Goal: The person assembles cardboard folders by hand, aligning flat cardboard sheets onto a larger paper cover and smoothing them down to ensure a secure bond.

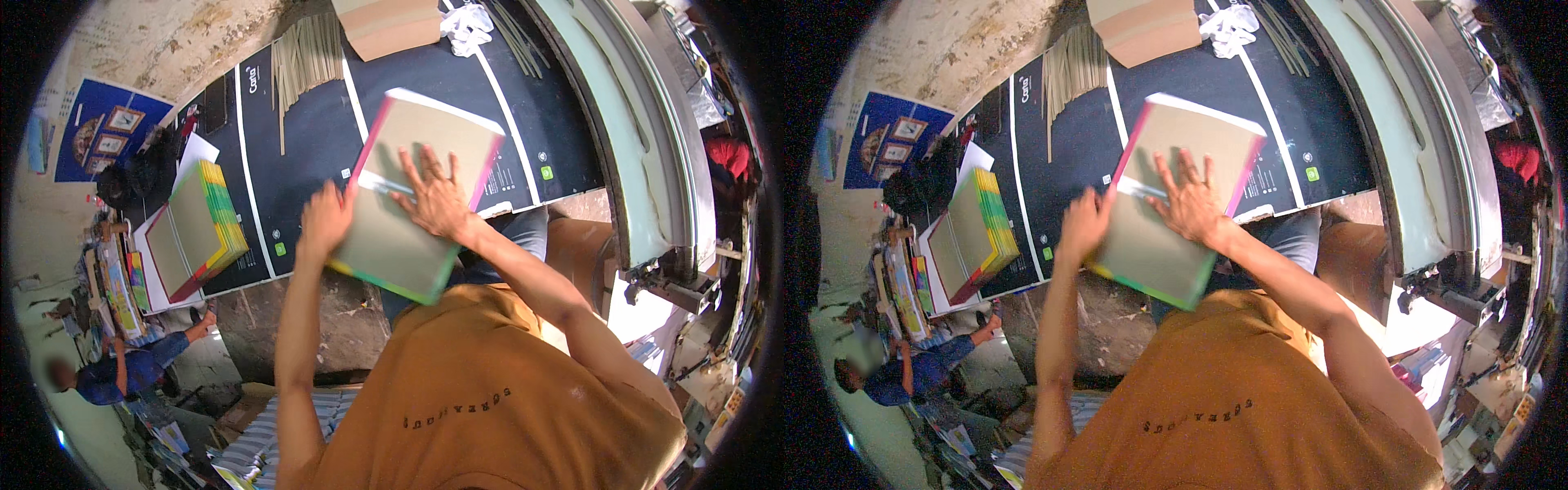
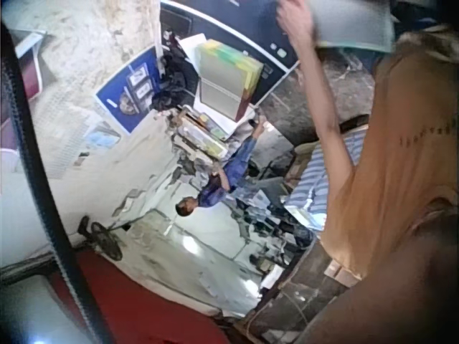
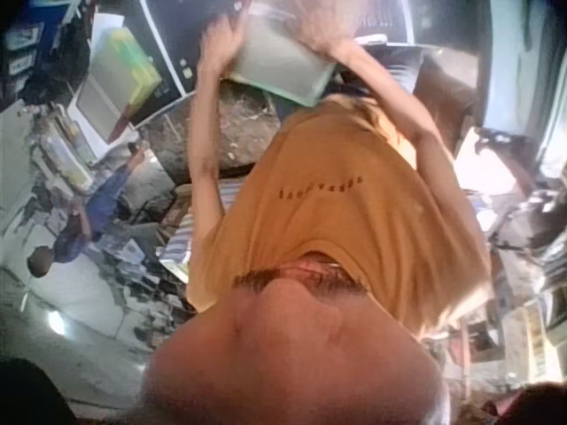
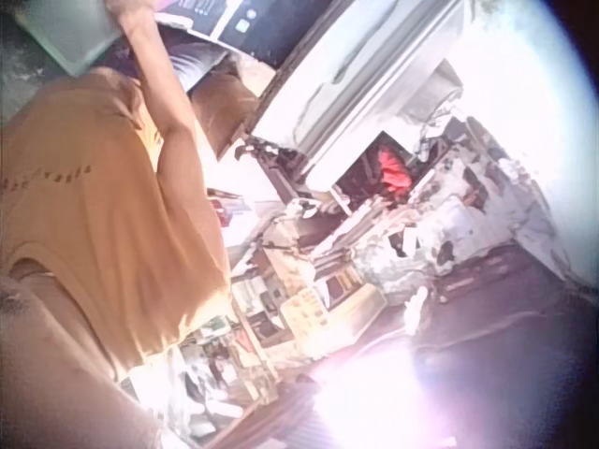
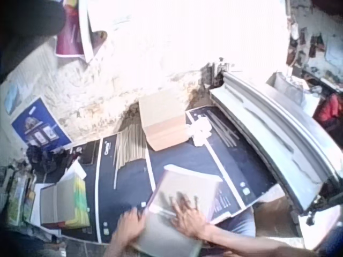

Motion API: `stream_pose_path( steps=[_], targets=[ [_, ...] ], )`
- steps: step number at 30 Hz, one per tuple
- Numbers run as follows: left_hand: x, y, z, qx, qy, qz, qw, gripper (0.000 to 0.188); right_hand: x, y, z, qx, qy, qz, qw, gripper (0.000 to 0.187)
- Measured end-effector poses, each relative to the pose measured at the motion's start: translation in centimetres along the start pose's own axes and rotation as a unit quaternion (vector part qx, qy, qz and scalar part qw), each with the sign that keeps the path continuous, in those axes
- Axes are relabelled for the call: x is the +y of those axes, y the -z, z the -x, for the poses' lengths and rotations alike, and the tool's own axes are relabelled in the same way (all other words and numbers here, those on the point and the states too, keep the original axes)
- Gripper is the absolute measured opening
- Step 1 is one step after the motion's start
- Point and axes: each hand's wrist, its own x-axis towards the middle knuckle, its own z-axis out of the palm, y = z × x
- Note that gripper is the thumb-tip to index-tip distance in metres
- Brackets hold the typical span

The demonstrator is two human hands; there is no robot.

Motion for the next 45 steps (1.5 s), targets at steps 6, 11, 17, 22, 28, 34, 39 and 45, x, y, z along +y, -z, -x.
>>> stream_pose_path(
  steps=[6,11,17,22,28,34,39,45],
  targets=[
    [-0.6,-2.9,5.7,-0.006,0.041,0.083,0.996,0.054,0.7,2.8,-3.1,-0.07,0.08,-0.017,0.994,0.078],
    [-0.3,-4.5,-5.7,0.248,-0.067,0.014,0.966,0.08,6.6,1.6,-5.4,0.142,-0.156,-0.007,0.977,0.093],
    [1.8,-6.3,-8.3,0.224,-0.096,-0.047,0.969,0.09,6.5,-0.8,-6.4,0.09,-0.163,0.008,0.982,0.103],
    [2.4,-5.4,-8.3,0.212,-0.114,-0.045,0.97,0.09,7.0,-0.2,-6.5,0.055,-0.164,0.022,0.985,0.106],
    [0.4,-4.3,-8.8,0.183,-0.147,-0.032,0.971,0.084,8.0,0.2,-6.0,0.079,-0.094,0.025,0.992,0.102],
    [-1.0,-3.6,-13.7,0.331,-0.163,0.084,0.925,0.023,12.8,1.5,-6.8,0.177,0.004,0.012,0.984,0.059],
    [-0.9,-4.2,-14.2,0.402,-0.168,0.114,0.893,0.01,13.2,0.5,-6.9,0.208,-0.014,0.02,0.978,0.051],
    [-1.3,-4.7,-14.4,0.427,-0.191,0.141,0.873,0.009,13.6,0.0,-7.0,0.215,-0.02,0.006,0.976,0.046]
  ],
)
